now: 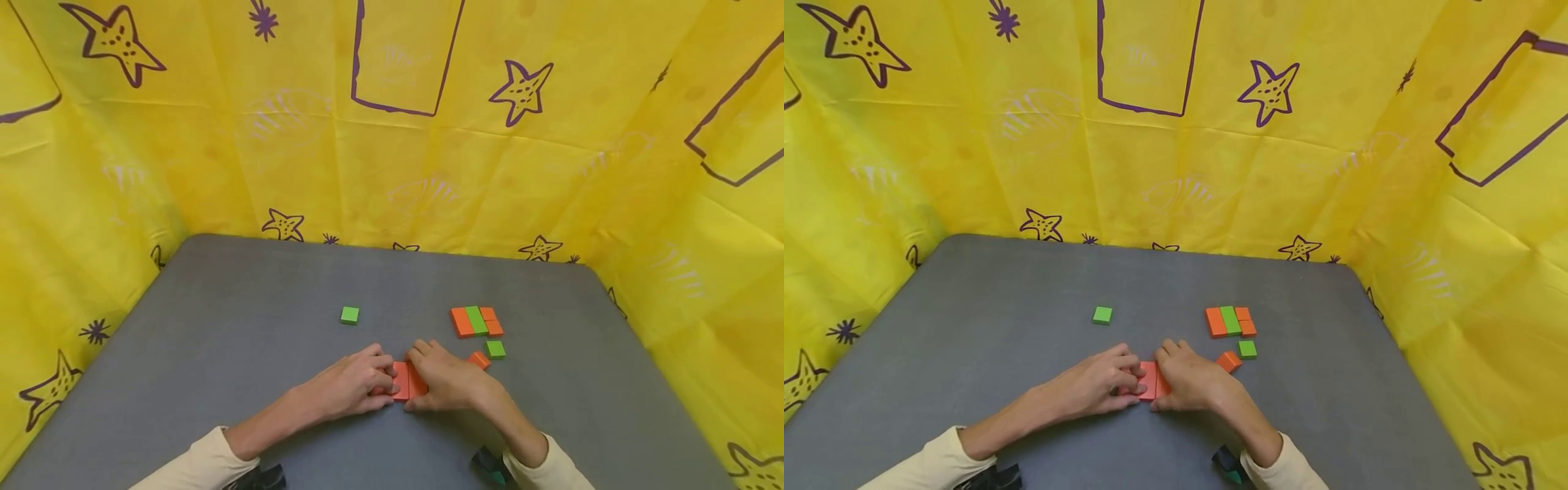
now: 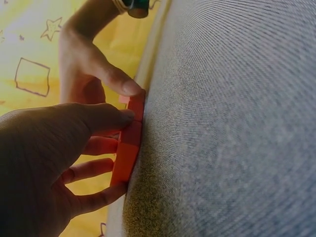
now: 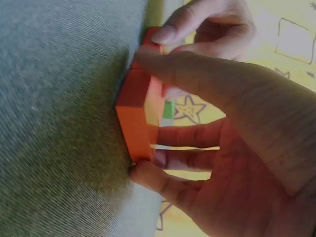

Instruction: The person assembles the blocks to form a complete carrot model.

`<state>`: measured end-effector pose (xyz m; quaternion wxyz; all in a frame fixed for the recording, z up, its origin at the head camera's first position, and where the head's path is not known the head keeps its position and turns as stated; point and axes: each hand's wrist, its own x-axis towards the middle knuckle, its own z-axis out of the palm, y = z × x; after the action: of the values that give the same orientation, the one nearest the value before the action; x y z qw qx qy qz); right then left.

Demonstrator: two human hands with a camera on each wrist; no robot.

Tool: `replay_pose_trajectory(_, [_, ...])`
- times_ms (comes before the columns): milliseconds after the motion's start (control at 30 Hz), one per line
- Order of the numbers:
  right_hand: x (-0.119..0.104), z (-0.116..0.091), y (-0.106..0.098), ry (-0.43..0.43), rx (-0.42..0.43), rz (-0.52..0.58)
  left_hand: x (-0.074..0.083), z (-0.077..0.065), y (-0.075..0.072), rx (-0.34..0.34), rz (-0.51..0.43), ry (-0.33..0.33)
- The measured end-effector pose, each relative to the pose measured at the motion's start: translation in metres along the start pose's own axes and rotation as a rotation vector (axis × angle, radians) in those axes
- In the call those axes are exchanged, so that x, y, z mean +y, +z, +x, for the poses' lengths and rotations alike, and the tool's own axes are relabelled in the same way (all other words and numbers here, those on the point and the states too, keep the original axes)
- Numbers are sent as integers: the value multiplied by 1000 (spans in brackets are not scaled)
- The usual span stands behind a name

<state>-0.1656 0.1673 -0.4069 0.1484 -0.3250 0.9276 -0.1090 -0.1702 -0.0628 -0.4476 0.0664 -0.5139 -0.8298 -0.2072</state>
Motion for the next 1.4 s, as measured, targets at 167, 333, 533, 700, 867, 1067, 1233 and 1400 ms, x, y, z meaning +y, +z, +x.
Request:
replay_pose_trajectory(167, [2,-2,-4,-9,1,3,-2,2,1,3,2,8])
replay_pose_trajectory(333, [1,0,-1,8,1,-14,-2,3,2,5,8,15])
replay_pose_trajectory(533, [1,1,-1,15,-1,-22,-2,3,2,-4,15,23])
replay_pose_trajectory(700, [7,-2,-7,3,-38,13,-5,3,-3,-40,27,57])
replay_pose_trajectory(867, [19,-9,-25,10,-10,63,-10,2,-11,-68,42,88])
replay_pose_trajectory(1067, [52,-31,-54,116,92,87,-14,-4,-15,-66,-2,142])
replay_pose_trajectory(1233, [86,-49,-62,226,31,57,-15,-13,-13,-71,-13,180])
replay_pose_trajectory(1400, [110,-61,-63,321,-97,31,-13,-14,-13,-93,-29,152])
